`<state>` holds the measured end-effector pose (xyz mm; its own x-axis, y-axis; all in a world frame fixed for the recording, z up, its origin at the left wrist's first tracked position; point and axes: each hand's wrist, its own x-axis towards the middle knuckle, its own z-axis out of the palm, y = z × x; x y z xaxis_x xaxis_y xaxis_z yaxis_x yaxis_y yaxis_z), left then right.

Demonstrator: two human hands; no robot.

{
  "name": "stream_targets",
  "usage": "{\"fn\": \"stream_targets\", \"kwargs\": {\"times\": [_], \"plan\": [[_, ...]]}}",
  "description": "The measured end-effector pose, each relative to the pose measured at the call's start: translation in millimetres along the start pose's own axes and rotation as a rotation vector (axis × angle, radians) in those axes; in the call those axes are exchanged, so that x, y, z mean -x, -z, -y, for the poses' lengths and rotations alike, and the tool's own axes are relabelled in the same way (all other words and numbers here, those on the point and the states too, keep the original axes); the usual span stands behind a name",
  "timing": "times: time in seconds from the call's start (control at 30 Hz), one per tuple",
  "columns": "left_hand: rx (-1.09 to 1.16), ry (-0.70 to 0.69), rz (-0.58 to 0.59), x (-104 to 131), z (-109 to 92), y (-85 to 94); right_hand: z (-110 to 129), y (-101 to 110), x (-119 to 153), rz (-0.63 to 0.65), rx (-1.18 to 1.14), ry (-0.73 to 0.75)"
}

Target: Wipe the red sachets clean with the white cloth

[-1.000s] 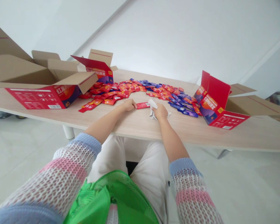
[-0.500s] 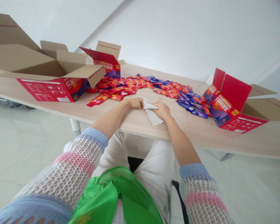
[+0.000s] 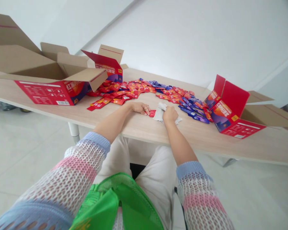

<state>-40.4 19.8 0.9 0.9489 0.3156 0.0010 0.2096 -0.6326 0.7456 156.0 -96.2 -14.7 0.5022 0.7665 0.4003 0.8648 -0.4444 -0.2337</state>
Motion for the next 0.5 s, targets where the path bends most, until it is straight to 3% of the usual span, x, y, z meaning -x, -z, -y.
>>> {"fn": "stream_targets", "kwargs": {"times": [0.17, 0.27, 0.37, 0.43, 0.5], "plan": [[0.062, 0.099, 0.029, -2.2, -5.1, 1.2, -18.2, 1.1, -12.8, 0.021, -0.021, -0.14], [0.026, 0.139, 0.029, -4.2, -3.6, 2.0, -35.4, 4.6, -20.8, 0.039, -0.132, -0.152], [-0.023, 0.136, -0.014, -5.5, 1.4, 0.7, -41.4, 10.2, -22.4, -0.051, -0.275, -0.086], [-0.021, 0.143, -0.045, -5.8, 4.2, -1.4, -32.5, 13.0, -17.3, -0.097, -0.333, -0.001], [0.018, 0.148, -0.046, -5.4, 5.1, -3.9, -15.1, 14.0, -6.8, -0.035, -0.348, 0.151]]}}
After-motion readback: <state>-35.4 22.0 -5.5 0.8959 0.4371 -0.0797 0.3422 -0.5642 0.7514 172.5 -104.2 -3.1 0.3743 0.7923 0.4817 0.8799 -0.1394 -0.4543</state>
